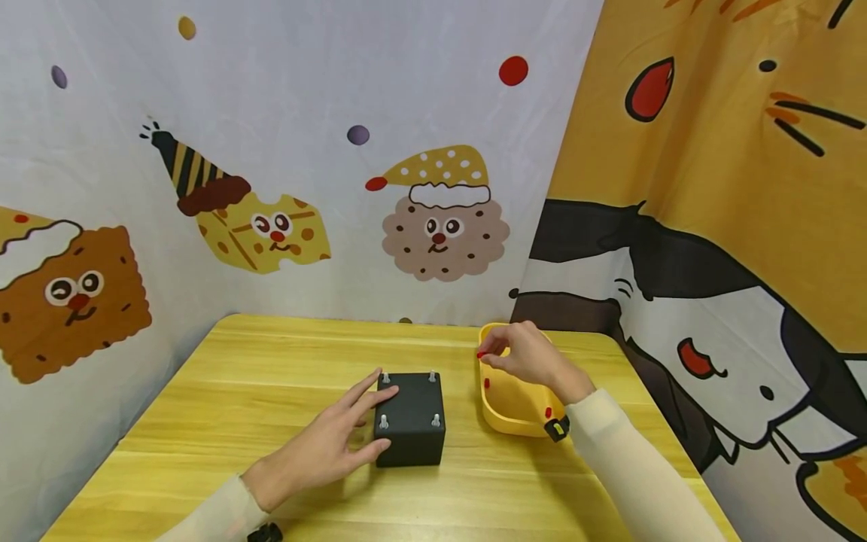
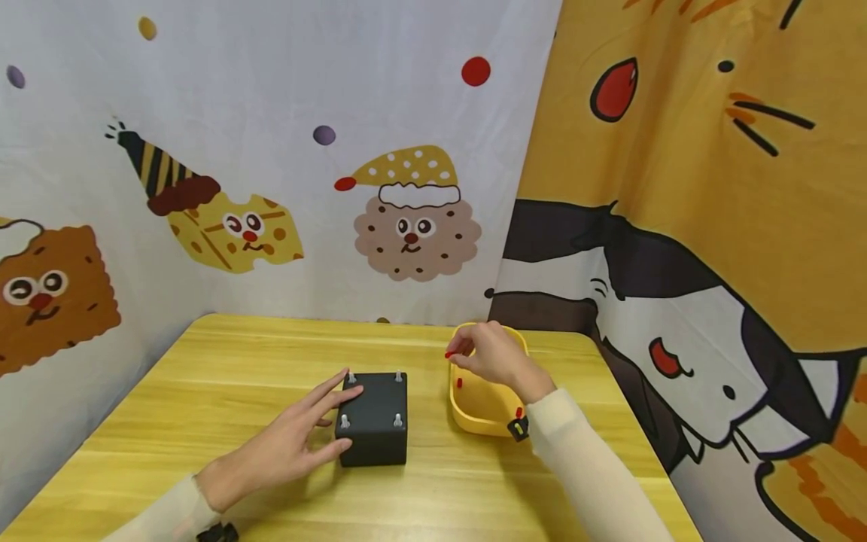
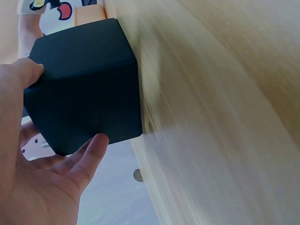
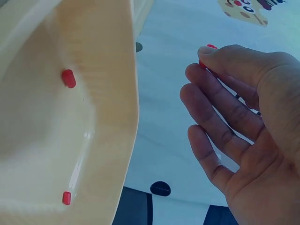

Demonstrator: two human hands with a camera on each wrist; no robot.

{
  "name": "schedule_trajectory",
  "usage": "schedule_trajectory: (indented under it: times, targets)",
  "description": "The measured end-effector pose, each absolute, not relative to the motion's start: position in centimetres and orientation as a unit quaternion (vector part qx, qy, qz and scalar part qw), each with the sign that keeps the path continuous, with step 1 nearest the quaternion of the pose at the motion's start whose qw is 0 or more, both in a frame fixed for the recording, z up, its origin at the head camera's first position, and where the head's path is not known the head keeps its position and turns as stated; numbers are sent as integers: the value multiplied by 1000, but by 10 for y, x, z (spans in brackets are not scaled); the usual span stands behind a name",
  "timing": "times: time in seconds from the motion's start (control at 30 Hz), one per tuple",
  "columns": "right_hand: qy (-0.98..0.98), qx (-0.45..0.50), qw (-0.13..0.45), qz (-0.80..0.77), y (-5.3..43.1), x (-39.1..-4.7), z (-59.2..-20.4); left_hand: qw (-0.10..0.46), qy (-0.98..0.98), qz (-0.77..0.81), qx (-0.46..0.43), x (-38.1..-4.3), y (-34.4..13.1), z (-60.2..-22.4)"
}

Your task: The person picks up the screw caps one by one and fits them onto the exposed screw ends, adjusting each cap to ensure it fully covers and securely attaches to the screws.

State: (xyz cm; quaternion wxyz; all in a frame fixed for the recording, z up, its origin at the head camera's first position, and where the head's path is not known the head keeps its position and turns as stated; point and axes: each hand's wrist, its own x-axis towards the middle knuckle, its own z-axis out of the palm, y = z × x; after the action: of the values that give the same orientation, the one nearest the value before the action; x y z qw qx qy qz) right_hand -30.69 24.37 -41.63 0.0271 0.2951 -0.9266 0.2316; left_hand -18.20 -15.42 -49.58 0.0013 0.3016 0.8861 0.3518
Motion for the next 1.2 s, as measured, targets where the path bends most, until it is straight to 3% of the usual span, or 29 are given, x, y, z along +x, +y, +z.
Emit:
schedule_trajectory:
  times: [0.47, 1.2]
  targets:
    - [-922, 302, 34, 241, 237, -294, -413, 1, 885, 354, 303, -183, -154, -497]
    - [-895, 353, 102, 252, 225, -278, -412, 7, 882, 362, 303, -184, -156, -500]
